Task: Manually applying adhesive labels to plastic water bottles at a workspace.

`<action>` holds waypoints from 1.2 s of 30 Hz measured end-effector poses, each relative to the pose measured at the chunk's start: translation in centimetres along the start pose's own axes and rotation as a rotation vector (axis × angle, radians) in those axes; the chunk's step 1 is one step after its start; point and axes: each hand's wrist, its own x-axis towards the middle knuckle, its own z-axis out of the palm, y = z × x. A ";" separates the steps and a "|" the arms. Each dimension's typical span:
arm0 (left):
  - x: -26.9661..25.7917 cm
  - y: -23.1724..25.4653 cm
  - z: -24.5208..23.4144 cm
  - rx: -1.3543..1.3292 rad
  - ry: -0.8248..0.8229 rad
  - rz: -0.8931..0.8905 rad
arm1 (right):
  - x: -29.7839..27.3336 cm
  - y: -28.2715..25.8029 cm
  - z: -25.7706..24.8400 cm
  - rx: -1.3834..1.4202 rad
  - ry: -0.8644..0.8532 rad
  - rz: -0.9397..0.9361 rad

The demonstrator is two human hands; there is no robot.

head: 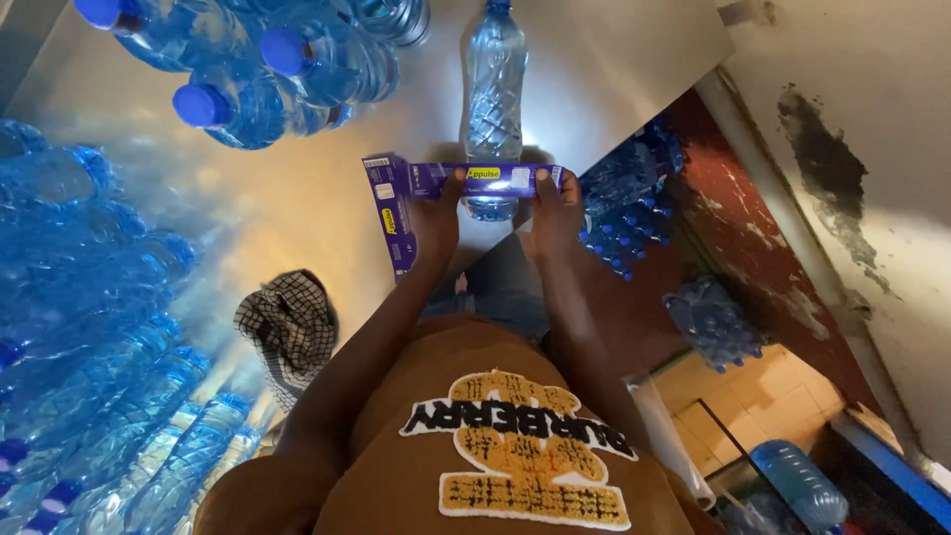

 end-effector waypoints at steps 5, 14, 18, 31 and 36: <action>0.2 -0.8 0.4 -0.039 -0.009 -0.010 | 1.2 0.9 -1.2 0.036 0.026 0.024; 0.4 0.4 0.8 0.031 0.051 -0.138 | 0.6 0.3 0.0 -0.157 0.043 -0.020; 0.6 -2.2 1.2 0.035 0.091 -0.210 | -0.5 0.3 2.1 -0.180 0.017 -0.040; 3.9 -7.0 1.4 -0.213 0.136 -0.464 | 2.9 3.2 1.5 -0.393 -0.482 0.087; 4.1 -3.9 -0.5 -0.258 0.083 -0.519 | 7.0 3.6 -1.0 -0.366 -0.958 0.265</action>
